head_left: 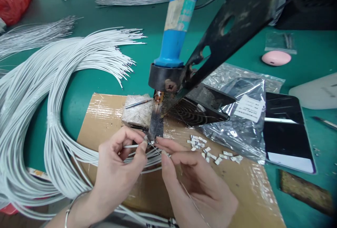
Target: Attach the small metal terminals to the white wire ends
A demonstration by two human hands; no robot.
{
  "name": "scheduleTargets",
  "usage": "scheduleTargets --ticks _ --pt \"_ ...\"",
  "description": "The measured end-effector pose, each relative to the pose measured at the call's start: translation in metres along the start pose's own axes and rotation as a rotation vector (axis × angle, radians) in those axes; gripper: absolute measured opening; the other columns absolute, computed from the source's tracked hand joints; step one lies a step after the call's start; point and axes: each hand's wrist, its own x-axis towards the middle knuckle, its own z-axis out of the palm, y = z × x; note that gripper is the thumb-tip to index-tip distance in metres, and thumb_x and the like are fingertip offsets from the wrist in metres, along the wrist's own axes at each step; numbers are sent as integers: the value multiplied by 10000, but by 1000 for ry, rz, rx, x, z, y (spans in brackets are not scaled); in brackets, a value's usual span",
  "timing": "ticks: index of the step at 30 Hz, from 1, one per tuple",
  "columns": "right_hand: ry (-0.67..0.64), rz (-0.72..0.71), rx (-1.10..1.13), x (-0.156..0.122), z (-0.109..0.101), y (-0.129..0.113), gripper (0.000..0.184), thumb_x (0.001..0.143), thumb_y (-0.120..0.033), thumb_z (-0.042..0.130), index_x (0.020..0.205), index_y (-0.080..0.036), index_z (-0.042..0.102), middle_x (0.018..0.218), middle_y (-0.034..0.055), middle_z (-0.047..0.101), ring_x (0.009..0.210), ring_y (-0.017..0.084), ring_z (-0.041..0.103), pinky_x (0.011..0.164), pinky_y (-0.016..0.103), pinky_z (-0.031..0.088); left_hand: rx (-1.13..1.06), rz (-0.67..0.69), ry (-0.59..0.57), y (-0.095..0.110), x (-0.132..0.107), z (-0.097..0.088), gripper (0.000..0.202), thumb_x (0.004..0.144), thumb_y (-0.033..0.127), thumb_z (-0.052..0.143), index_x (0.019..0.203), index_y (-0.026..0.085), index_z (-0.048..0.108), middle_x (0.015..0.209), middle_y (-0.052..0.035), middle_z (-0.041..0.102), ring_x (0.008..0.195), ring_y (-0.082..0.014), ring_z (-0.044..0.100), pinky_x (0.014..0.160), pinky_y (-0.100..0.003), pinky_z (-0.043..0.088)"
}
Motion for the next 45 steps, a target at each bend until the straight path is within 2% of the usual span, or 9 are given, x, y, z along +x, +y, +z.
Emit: scheduleTargets --ticks 4,14,21,36,45 --pt "12 14 -1 -1 1 0 169 887 -150 732 758 -240 670 1015 -30 833 890 103 796 849 160 603 10 -1 -5 0 -1 -1 106 732 85 709 696 173 662 778 3 742 648 -80 653 592 -100 506" --pt "-11 -26 -15 0 -2 5 148 878 -151 741 767 -225 677 1011 26 837 852 153 807 834 241 639 34 21 -11 0 1 0 104 732 89 696 674 163 651 727 11 716 580 -63 603 527 -94 457" --pt "13 -34 -22 -1 -2 7 138 853 -155 764 768 -230 687 996 12 838 848 149 804 810 222 631 14 5 -23 -2 0 -1 102 741 81 699 699 167 664 774 3 726 649 -81 654 593 -107 506" --pt "-2 -46 -15 1 -1 6 155 852 -117 751 774 -234 688 994 -26 838 832 104 796 821 163 613 50 -11 -23 -4 0 -4 97 745 103 721 700 177 677 785 2 729 683 -94 691 592 -102 512" --pt "16 -59 -39 1 -1 4 145 849 -125 766 769 -226 698 983 21 840 828 152 802 795 225 634 67 -4 -71 -5 -3 -7 105 791 92 721 749 179 679 847 -12 736 712 -105 700 600 -118 513"
